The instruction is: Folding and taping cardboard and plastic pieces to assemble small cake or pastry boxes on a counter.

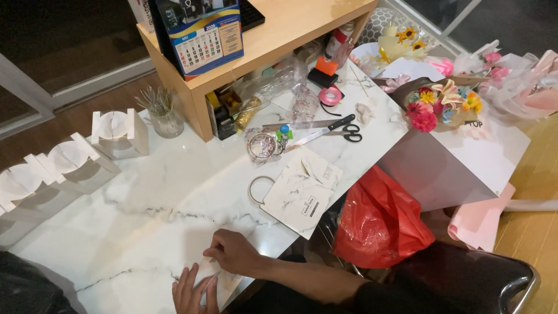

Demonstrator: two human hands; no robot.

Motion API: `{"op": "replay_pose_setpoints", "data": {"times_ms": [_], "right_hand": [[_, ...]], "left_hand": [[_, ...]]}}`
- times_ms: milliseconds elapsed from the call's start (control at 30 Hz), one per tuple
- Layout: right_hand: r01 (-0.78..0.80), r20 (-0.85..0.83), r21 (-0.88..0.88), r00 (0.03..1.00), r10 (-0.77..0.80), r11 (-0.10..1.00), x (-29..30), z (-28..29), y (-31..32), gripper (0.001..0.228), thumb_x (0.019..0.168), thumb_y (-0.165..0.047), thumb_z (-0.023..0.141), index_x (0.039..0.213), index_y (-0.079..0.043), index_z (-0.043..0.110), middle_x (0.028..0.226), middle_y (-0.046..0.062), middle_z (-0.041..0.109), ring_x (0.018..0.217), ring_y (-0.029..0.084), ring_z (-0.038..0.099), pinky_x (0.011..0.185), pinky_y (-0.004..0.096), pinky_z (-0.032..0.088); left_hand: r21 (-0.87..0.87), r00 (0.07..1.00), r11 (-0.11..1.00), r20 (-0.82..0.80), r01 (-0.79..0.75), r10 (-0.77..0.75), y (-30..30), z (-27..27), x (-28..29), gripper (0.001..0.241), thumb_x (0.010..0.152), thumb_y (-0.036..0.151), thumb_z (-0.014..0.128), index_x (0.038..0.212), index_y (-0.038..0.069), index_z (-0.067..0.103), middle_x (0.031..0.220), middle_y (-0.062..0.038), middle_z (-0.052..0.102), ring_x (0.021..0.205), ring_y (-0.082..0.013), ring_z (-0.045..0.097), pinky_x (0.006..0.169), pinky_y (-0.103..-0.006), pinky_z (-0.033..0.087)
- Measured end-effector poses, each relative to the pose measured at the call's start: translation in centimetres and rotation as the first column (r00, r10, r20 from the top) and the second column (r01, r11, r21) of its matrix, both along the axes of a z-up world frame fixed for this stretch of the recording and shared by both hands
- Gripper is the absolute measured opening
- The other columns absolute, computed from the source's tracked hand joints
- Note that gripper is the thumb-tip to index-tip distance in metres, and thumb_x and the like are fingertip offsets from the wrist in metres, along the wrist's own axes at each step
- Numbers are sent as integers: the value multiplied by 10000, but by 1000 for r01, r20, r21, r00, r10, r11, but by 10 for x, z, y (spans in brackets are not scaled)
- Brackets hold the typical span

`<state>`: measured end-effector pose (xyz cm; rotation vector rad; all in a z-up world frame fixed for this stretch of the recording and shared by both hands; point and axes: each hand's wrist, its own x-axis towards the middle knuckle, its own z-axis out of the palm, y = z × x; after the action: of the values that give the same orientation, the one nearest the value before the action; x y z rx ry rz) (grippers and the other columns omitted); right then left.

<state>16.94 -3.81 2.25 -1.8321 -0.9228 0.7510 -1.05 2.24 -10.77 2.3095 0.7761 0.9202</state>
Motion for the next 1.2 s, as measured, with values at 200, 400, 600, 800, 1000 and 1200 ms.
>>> {"op": "replay_pose_setpoints", "data": {"times_ms": [200, 400, 600, 800, 1000, 1200], "right_hand": [[-32, 14, -38, 999, 33, 999, 6, 15, -13, 268, 939, -230, 734, 778, -40, 635, 743, 47, 619, 583, 141, 486, 571, 286, 412], [-62, 168, 101, 985, 45, 993, -4, 16, -21, 231, 930, -338, 701, 957, -112, 658, 850, 10, 596, 720, 149, 542, 640, 293, 433], [-495, 386, 111, 820, 422, 862, -7, 17, -38, 320, 864, -414, 741, 1075, -184, 671, 1052, 21, 582, 874, 232, 630, 821, 345, 524], [-479, 369, 133, 836, 405, 868, 9, 12, -35, 149, 979, -218, 641, 1010, -88, 706, 1045, 41, 652, 859, 204, 638, 695, 305, 551], [-368, 365, 294, 896, 252, 882, 18, 3, -35, 84, 930, -165, 743, 1006, -133, 763, 943, 66, 706, 653, 257, 690, 592, 353, 580], [-347, 364, 338, 906, 218, 875, 38, -4, -23, 107, 913, -121, 776, 1019, -112, 777, 944, 56, 715, 663, 202, 695, 604, 315, 568]], "left_hand": [[9, 1000, 1000, -8, -7, 7, 3, -15, -2, 92, 776, 174, 791, 849, 119, 780, 1330, -126, 691, 1376, -367, 580, 1235, -621, 363], [-138, 998, 990, 63, 25, -16, -12, 52, 3, 267, 937, 172, 548, 1135, 24, 651, 1598, -298, 408, 1529, -436, 363, 1244, -599, 306], [-313, 956, 941, 291, 129, -34, -3, 15, -1, 627, 894, 100, 512, 1475, -49, 331, 1667, -338, 142, 1575, -476, 163, 1258, -568, 192], [-370, 963, 903, 234, 216, -135, -14, 64, -7, 1045, 897, 557, 558, 1587, -27, 33, 1684, -294, 15, 1567, -443, 82, 1259, -542, 109], [-281, 980, 951, 179, 131, -83, -9, 63, -10, 1327, 634, 406, 957, 1590, -52, 159, 1626, -341, 215, 1495, -510, 247, 1241, -578, 182], [-59, 951, 951, 43, -304, 307, 11, 13, -45, 1057, 868, 413, 805, 1603, -24, 184, 1635, -282, 248, 1499, -459, 273, 1226, -601, 179]]}}
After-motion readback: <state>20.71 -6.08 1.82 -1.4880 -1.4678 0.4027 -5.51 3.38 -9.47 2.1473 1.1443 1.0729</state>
